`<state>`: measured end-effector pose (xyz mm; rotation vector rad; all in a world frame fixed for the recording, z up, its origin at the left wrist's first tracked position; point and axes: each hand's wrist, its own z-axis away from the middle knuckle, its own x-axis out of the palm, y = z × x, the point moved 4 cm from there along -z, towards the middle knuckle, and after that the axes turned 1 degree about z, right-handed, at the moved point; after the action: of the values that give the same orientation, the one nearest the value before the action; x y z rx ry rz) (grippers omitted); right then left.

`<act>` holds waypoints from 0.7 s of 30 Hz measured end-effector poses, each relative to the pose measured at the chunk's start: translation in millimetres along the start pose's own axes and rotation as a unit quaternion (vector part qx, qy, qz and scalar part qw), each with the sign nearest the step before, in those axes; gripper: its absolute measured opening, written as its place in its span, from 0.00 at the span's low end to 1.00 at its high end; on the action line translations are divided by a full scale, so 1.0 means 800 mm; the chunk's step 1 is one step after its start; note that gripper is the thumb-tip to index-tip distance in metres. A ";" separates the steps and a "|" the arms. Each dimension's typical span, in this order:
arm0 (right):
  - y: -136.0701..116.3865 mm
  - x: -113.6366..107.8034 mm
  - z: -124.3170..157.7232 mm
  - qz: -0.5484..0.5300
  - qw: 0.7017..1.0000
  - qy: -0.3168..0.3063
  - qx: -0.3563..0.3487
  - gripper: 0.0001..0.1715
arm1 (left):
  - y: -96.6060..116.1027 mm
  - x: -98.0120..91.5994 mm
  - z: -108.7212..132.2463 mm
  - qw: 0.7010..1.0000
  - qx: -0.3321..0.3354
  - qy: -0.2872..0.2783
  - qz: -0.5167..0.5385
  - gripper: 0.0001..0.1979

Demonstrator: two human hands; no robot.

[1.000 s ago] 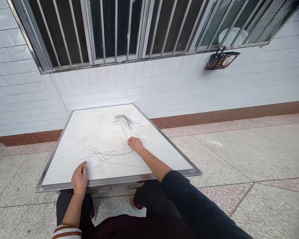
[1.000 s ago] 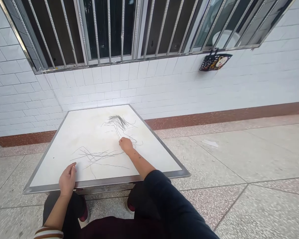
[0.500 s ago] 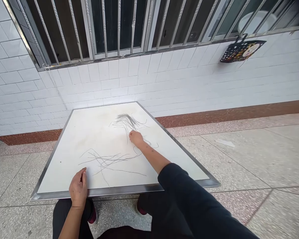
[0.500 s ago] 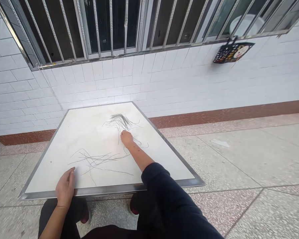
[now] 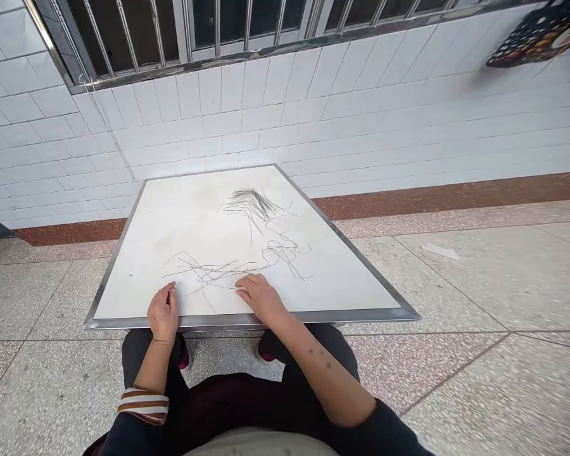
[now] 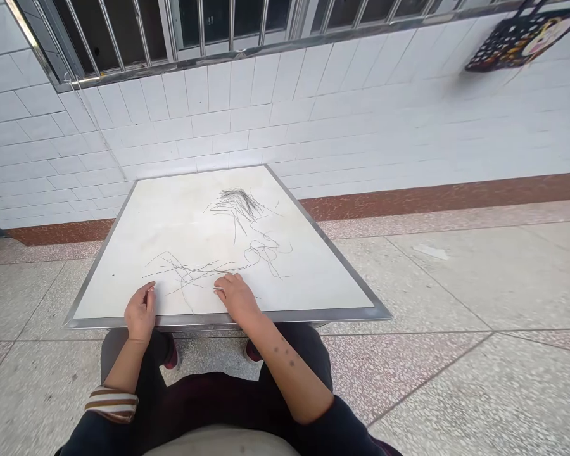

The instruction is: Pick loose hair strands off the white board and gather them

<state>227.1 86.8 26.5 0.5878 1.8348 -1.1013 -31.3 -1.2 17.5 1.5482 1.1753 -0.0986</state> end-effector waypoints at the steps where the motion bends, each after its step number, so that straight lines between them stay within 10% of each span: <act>1: -0.003 0.002 0.004 0.022 1.000 -0.001 -0.010 0.07 | 0.000 0.000 0.000 1.000 0.000 -0.001 0.001 0.19; 16: -0.007 -0.058 0.061 0.085 0.990 -0.115 0.003 0.11 | -0.002 -0.009 -0.006 0.994 -0.026 -0.025 0.107 0.21; 21: -0.024 -0.106 0.087 -0.107 0.987 -0.118 0.007 0.09 | 0.024 -0.022 0.004 0.973 -0.040 -0.042 0.221 0.26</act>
<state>286.0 20.6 94.3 0.2576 1.7127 -1.2686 -25.2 -11.5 40.4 1.6807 0.7374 0.1768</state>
